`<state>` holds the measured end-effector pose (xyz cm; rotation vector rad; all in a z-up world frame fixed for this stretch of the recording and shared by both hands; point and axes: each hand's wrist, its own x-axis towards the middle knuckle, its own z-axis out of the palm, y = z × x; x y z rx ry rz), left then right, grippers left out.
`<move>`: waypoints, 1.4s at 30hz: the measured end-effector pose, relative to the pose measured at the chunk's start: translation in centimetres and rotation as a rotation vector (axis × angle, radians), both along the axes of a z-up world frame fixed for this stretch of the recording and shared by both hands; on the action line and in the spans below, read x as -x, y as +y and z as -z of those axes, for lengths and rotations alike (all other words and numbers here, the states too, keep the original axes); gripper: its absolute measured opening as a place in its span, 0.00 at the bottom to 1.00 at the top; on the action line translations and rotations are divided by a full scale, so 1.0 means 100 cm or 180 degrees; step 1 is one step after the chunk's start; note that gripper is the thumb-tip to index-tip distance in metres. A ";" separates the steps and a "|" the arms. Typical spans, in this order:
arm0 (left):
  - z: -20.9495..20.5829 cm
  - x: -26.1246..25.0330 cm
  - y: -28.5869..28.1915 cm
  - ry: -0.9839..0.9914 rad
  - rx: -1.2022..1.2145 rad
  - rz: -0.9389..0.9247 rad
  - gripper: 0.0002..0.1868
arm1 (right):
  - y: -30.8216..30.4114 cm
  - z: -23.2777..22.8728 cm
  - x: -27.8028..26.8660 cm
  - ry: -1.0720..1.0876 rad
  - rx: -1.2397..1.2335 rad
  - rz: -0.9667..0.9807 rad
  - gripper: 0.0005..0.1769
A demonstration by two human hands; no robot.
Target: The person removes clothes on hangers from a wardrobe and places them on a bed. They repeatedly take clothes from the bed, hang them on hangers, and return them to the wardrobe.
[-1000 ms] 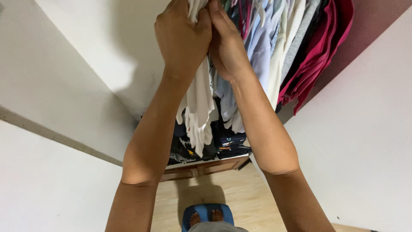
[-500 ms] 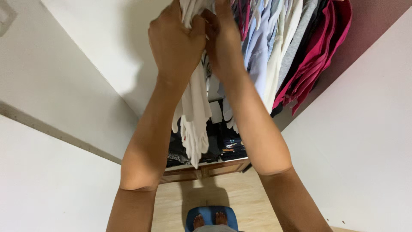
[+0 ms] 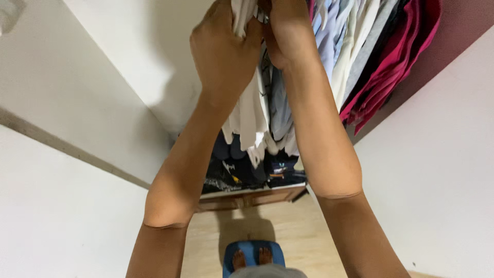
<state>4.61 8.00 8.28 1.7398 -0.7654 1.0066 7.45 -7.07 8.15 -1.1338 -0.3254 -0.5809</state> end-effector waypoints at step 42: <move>0.381 0.279 0.206 0.0869 -0.0041 -0.0836 0.19 | 0.158 0.388 0.202 0.0234 0.2207 -0.0095 0.37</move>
